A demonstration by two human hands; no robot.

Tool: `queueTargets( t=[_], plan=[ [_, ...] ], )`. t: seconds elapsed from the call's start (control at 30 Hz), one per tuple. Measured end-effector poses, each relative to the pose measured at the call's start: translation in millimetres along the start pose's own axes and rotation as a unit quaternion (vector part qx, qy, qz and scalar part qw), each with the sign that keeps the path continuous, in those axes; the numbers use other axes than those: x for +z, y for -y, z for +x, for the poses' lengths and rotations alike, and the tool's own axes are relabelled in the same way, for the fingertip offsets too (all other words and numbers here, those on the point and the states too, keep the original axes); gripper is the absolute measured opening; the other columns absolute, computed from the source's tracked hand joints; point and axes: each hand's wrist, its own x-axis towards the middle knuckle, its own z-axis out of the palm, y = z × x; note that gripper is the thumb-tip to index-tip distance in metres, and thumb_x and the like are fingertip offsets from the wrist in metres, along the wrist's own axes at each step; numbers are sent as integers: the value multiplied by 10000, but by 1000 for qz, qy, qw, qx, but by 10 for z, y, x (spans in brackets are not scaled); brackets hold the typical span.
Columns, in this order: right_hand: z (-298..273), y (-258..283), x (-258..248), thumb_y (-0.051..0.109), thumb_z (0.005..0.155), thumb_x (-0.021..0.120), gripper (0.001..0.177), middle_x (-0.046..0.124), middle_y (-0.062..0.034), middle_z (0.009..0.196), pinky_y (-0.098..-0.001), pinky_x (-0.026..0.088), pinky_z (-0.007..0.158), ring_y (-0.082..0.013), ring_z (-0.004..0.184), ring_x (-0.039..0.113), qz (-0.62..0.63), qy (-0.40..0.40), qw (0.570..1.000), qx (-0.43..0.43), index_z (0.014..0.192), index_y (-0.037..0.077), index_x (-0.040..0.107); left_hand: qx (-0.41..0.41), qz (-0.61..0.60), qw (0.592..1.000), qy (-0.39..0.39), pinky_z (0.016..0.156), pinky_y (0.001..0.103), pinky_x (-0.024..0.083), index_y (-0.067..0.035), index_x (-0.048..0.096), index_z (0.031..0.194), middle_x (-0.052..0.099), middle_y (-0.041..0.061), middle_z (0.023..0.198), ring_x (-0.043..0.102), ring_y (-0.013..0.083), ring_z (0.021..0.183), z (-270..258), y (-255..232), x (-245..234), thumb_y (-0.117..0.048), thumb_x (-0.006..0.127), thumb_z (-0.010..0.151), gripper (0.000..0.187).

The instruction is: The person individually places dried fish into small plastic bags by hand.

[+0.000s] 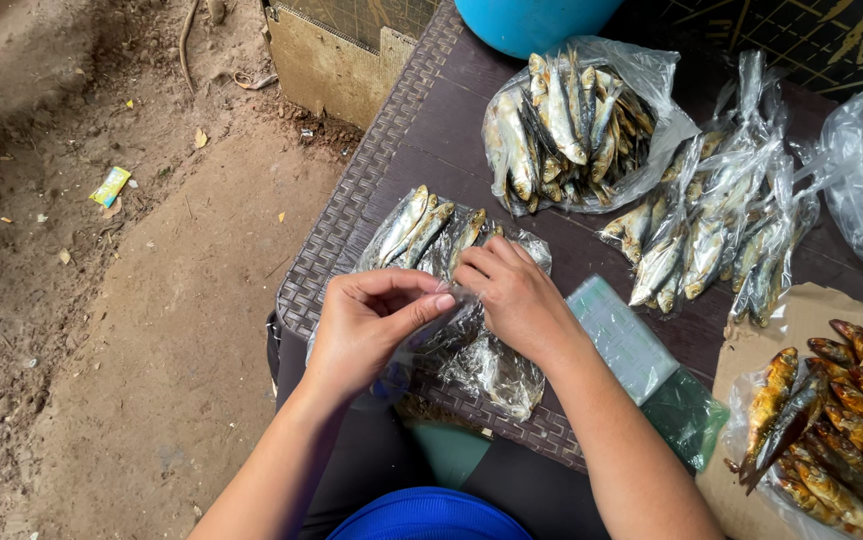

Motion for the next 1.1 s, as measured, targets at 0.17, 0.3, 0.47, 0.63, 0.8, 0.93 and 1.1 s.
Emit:
queueTargets(
  t=[0.17,0.3,0.47,0.63,0.8,0.93,1.1],
  plan=[
    [-47,-97,-69,-128,770,668,265,685,-53,1060,-372,545,885,-249,988,657,49,-79,996,-19,983,29,663,20,-42,999,1,823,260,616,44,760,996,787,101,955,744,119,876,65,103,28,18,809,831,174],
    [-153,-107,-173,-7,1001,690,73,706,-68,1051,-311,593,822,-168,922,705,244,-222,940,92,1038,24,635,25,-32,999,5,831,267,619,46,752,1021,777,103,934,749,126,878,85,167,38,33,809,824,205],
    [-213,-41,-245,19,1058,626,130,666,-108,1092,-335,559,786,-175,896,645,614,-264,728,152,1177,24,574,25,-26,999,-5,813,256,613,38,757,999,781,92,916,744,119,851,113,227,81,31,822,806,203],
    [-242,8,-364,-1,1052,619,195,678,-130,1103,-357,565,778,-200,883,652,657,-299,678,142,1226,37,541,18,5,1000,-21,742,230,589,25,767,938,790,65,862,731,91,783,118,254,99,6,831,813,142],
    [-246,-11,-415,-5,1064,611,189,676,-145,1105,-364,561,801,-209,901,654,659,-295,679,132,1233,40,541,16,-3,999,-27,703,213,565,17,767,921,779,55,840,701,68,749,137,275,102,-14,828,828,116],
    [-247,-41,-393,-6,1059,615,184,677,-146,1096,-358,561,774,-198,888,656,677,-267,672,138,1223,36,544,11,-10,1000,-27,698,215,566,11,766,915,780,57,840,703,69,745,140,281,112,-14,827,827,110],
    [-240,-36,-342,-4,1050,613,145,669,-121,1051,-350,571,741,-181,875,679,657,-203,707,166,1182,19,560,9,2,999,-34,650,216,531,7,771,907,767,60,812,675,70,709,142,272,135,-33,848,821,123]
  ],
)
